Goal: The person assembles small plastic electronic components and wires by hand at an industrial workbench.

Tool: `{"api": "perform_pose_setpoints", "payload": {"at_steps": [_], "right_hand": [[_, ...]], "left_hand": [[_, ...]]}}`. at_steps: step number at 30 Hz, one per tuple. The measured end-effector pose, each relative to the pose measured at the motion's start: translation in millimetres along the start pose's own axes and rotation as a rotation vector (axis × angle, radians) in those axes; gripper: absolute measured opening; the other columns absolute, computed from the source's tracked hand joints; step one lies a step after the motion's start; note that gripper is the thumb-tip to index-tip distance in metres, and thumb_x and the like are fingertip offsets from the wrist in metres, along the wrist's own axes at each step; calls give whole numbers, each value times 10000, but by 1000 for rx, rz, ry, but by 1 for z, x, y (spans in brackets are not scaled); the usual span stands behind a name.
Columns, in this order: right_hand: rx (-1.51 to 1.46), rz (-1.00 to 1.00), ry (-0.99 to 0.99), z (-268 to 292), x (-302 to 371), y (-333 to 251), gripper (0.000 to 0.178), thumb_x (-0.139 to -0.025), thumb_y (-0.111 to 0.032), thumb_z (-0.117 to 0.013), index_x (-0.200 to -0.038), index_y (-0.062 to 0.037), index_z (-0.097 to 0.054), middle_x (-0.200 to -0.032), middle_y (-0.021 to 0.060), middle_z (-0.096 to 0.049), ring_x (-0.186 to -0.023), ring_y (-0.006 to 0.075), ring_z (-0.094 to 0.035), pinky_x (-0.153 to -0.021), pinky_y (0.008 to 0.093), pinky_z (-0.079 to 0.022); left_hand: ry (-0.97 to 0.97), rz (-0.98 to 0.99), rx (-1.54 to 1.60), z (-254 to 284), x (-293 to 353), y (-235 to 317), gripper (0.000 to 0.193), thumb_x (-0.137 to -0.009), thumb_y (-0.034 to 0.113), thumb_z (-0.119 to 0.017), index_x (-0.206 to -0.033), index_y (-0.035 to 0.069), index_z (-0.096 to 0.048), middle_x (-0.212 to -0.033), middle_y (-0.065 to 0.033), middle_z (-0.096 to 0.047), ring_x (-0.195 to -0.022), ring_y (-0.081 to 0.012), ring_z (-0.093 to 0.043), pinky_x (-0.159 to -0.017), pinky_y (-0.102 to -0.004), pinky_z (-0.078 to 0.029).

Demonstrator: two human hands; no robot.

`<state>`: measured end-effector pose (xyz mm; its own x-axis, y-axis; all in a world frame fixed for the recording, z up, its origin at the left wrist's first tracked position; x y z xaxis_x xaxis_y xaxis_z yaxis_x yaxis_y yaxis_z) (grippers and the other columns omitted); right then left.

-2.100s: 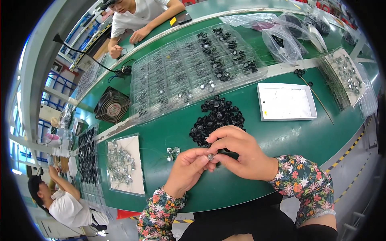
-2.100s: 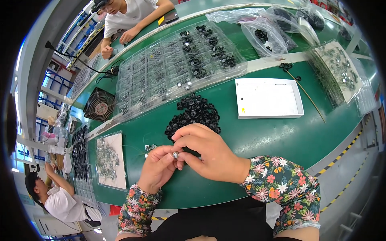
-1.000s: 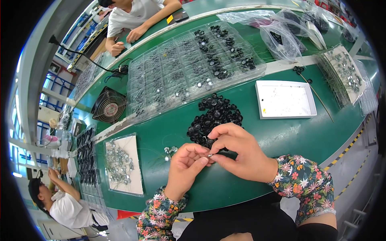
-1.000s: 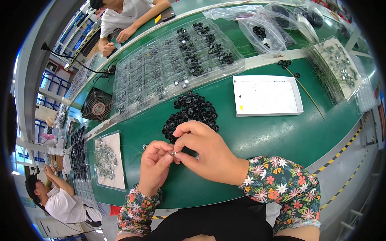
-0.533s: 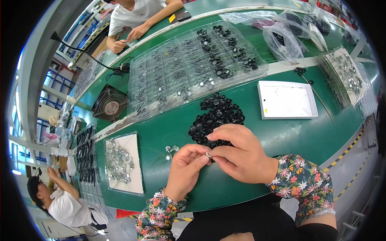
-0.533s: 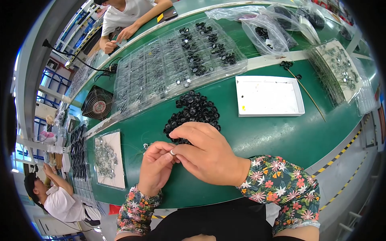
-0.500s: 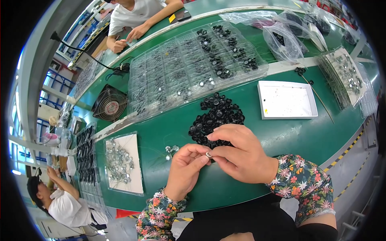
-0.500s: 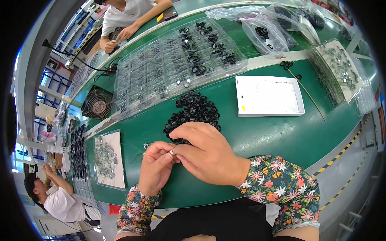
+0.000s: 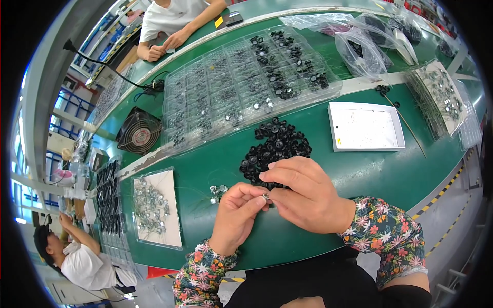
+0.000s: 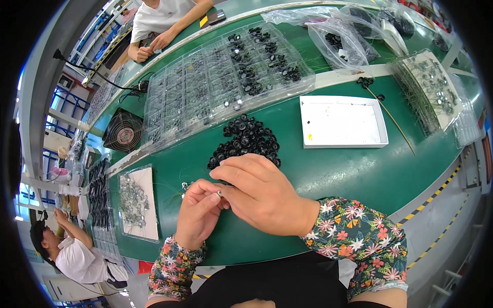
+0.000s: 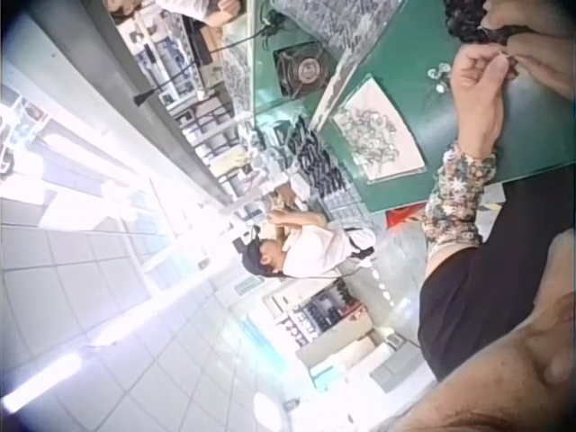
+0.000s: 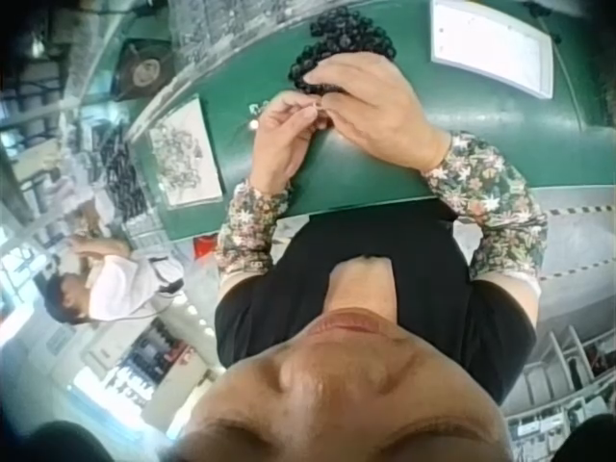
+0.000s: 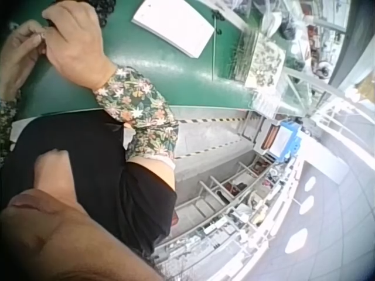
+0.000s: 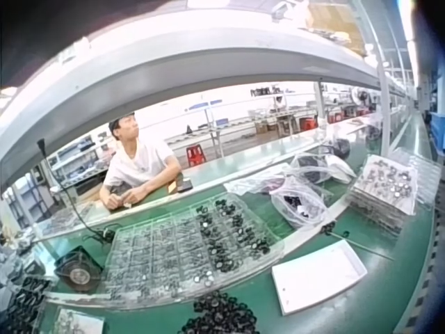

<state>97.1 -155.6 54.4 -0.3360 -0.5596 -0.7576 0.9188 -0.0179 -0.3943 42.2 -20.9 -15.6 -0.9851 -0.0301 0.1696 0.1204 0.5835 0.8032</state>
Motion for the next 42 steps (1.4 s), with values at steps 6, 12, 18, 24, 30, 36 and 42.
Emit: {"api": "perform_pose_setpoints", "payload": {"at_steps": [6,12,18,24,30,36,42], "right_hand": [[100,89,-10,-3,2,-8,167,-632,8,-660,-794,16,-620,-1130,114,-603,-1066,295,-574,-863,425,-481],[19,12,-31,-4,0,-4,105,-660,17,-668,-743,7,-605,-1157,126,-594,-1119,297,-554,-885,420,-472],[-154,-134,-43,-3,1,4,143,-635,-4,-679,-756,-8,-604,-1133,124,-577,-1111,313,-547,-907,420,-454],[-211,-176,-32,-3,0,7,105,-668,30,-668,-710,-4,-578,-1099,127,-574,-1092,329,-551,-868,406,-484],[-247,-252,-51,-6,7,12,130,-654,57,-671,-729,-21,-599,-1156,101,-583,-1127,318,-542,-899,418,-470],[-325,-345,-40,-8,7,17,141,-676,32,-678,-726,-25,-560,-1098,121,-578,-1038,314,-558,-827,384,-486],[-412,-444,-84,-9,10,24,102,-693,30,-661,-754,-31,-607,-1139,105,-591,-979,231,-579,-809,335,-499]], "left_hand": [[44,70,65,1,0,-6,64,-896,19,-590,-956,39,-584,-951,-77,-662,-858,-155,-631,-769,-279,-495],[6,134,64,1,0,-7,63,-898,31,-593,-960,38,-600,-942,-84,-663,-862,-153,-630,-764,-276,-497],[5,178,80,-1,1,-7,65,-896,38,-600,-961,34,-602,-935,-91,-665,-859,-151,-630,-762,-282,-500],[-12,188,62,2,0,-8,67,-898,41,-601,-964,35,-603,-951,-99,-669,-868,-158,-642,-761,-279,-511],[-27,185,49,2,0,-7,75,-891,25,-603,-966,27,-603,-949,-102,-672,-868,-163,-647,-759,-278,-517],[-44,184,31,3,0,-7,83,-890,12,-599,-973,14,-607,-951,-108,-669,-866,-169,-649,-764,-284,-521],[-77,187,70,2,-1,-7,91,-890,17,-596,-980,4,-600,-948,-110,-666,-867,-174,-651,-765,-289,-523]]}}
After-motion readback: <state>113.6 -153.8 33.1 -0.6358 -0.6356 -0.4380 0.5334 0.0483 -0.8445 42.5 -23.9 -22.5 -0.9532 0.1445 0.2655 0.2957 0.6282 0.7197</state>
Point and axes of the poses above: each hand's wrist, its own x-axis away from the middle knuckle, its own z-axis out of the back of the hand, y = z × x, the point moved 6 cm from there along -x, towards the middle knuckle
